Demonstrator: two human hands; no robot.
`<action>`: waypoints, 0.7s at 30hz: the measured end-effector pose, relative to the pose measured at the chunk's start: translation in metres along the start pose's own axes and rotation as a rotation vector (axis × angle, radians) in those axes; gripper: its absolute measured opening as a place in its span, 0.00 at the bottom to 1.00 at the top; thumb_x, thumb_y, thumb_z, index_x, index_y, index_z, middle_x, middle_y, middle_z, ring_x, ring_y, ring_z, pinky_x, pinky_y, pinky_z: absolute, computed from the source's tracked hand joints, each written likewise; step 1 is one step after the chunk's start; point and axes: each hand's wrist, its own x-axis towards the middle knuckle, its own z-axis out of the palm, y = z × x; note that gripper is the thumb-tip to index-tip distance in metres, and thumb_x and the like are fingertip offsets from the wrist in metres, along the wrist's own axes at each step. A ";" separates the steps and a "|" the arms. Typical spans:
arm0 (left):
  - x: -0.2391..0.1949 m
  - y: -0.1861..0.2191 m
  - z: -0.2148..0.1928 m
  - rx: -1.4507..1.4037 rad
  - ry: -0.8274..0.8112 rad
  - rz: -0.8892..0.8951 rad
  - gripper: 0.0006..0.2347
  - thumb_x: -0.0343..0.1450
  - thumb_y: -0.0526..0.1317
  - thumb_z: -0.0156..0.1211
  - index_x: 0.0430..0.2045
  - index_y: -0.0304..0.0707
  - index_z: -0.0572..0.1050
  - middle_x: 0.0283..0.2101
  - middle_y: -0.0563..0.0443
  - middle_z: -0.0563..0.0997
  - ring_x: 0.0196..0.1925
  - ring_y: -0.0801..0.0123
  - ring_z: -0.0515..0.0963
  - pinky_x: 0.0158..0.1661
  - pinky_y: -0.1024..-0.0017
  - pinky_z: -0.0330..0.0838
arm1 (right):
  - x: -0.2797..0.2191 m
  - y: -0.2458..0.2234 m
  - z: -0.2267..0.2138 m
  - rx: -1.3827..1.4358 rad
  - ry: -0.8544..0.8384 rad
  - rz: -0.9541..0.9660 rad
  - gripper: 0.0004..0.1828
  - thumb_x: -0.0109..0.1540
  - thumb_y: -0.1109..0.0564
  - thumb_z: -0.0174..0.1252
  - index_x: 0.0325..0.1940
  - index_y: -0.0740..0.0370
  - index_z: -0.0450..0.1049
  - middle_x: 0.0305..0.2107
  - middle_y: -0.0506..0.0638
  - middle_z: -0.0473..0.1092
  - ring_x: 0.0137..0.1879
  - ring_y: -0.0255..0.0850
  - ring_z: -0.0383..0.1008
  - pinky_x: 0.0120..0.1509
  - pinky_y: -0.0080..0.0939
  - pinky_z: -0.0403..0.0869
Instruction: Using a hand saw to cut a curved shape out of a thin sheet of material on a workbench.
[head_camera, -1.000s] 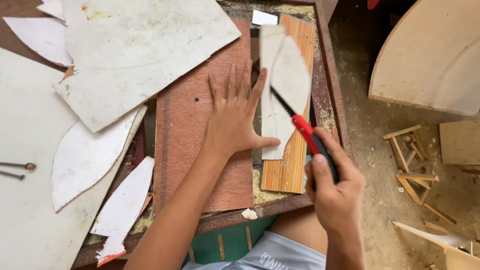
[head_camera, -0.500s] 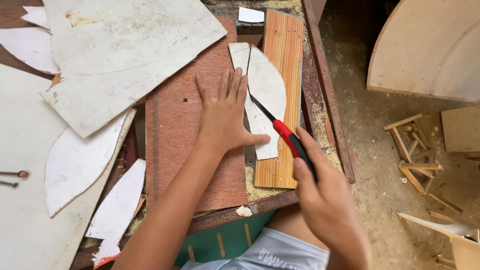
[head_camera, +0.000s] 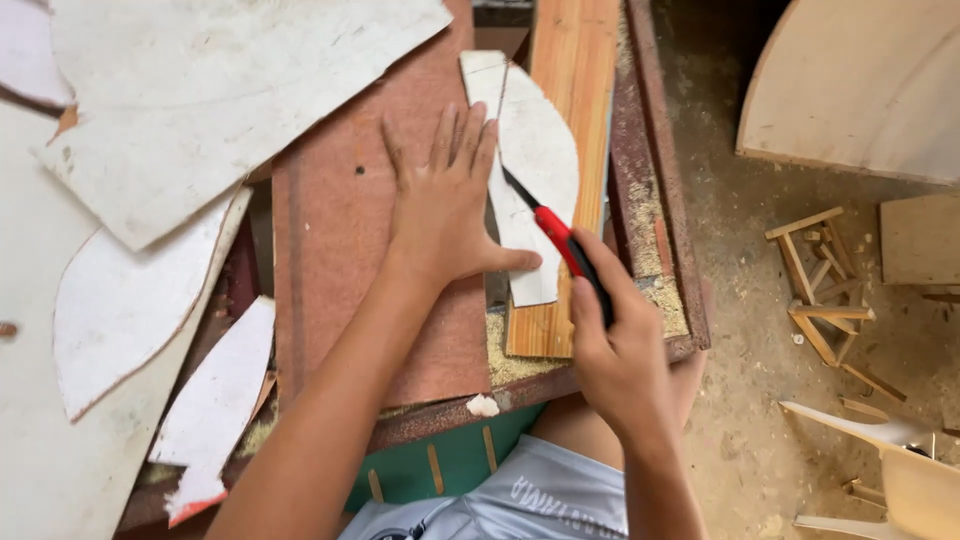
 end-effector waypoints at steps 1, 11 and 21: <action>0.002 0.002 -0.001 0.007 0.012 0.012 0.67 0.48 0.90 0.46 0.73 0.31 0.54 0.78 0.42 0.50 0.80 0.49 0.47 0.63 0.18 0.26 | -0.002 -0.003 -0.003 0.006 0.015 -0.008 0.27 0.67 0.57 0.46 0.71 0.54 0.68 0.24 0.46 0.66 0.25 0.34 0.61 0.30 0.37 0.63; 0.003 0.004 -0.005 0.143 -0.123 -0.029 0.67 0.48 0.93 0.37 0.74 0.38 0.46 0.79 0.48 0.43 0.80 0.55 0.41 0.63 0.18 0.29 | -0.070 -0.031 -0.048 0.216 0.177 0.034 0.26 0.66 0.61 0.49 0.69 0.65 0.71 0.19 0.50 0.61 0.17 0.33 0.54 0.21 0.31 0.53; 0.002 0.004 -0.004 0.070 -0.050 -0.025 0.66 0.48 0.91 0.45 0.73 0.37 0.50 0.78 0.45 0.46 0.79 0.52 0.45 0.63 0.19 0.29 | -0.063 0.095 -0.192 0.197 0.329 0.687 0.21 0.82 0.27 0.34 0.50 0.41 0.52 0.13 0.54 0.43 0.11 0.50 0.40 0.10 0.52 0.40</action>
